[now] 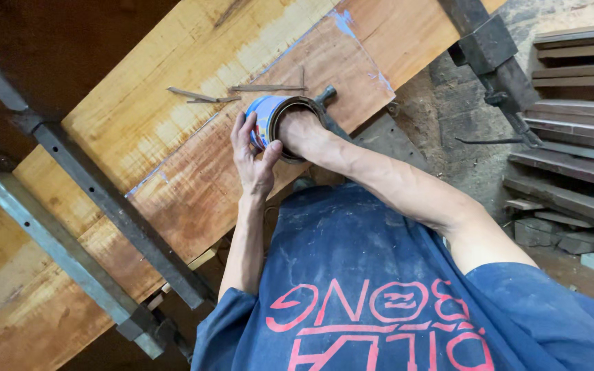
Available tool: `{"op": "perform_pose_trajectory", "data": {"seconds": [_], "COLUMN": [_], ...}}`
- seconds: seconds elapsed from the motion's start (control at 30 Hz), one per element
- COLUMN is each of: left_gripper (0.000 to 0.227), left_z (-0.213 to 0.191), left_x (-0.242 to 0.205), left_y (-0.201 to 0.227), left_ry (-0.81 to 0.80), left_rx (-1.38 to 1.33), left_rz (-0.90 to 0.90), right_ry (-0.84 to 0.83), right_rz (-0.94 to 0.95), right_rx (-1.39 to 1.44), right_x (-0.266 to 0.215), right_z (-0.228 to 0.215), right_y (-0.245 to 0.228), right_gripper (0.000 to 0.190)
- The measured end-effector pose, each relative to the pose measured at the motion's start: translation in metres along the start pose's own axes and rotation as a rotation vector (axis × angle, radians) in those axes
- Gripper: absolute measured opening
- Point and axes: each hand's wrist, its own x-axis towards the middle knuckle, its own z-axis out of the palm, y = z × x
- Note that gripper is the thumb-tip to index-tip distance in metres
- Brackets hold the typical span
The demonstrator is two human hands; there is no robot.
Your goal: The person scrapes a crack in a wooden plank, retrieves a hammer and nails, and hammers nails into the crack. They then open a can of filler, retrieve a putty knife, and apply filler into the crack.
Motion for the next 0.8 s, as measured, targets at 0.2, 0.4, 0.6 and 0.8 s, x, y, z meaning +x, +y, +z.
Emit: {"op": "perform_pose_trajectory", "data": {"seconds": [0.2,0.4,0.6,0.8], "left_gripper": [0.084,0.084,0.083,0.082], "left_z": [0.002,0.004,0.003,-0.006], "left_x": [0.005,0.011,0.014,0.011], "left_y": [0.01,0.024,0.021,0.003], "left_ry": [0.009,0.01,0.037,0.11], "left_rx": [0.092,0.254,0.223,-0.012], "left_rz": [0.034,0.023,-0.024,-0.079], "right_ry": [-0.046,-0.056,-0.098,-0.117], "right_rz": [0.023,0.007,-0.018,0.147], "right_rx": [0.014,0.055,0.387,1.152], "right_x": [0.009,0.006,-0.028,-0.072], "right_z": [0.009,-0.016,-0.096,-0.155], "right_y": [0.018,0.021,-0.008,-0.012], "right_gripper": [0.037,0.035,0.029,0.024]}}
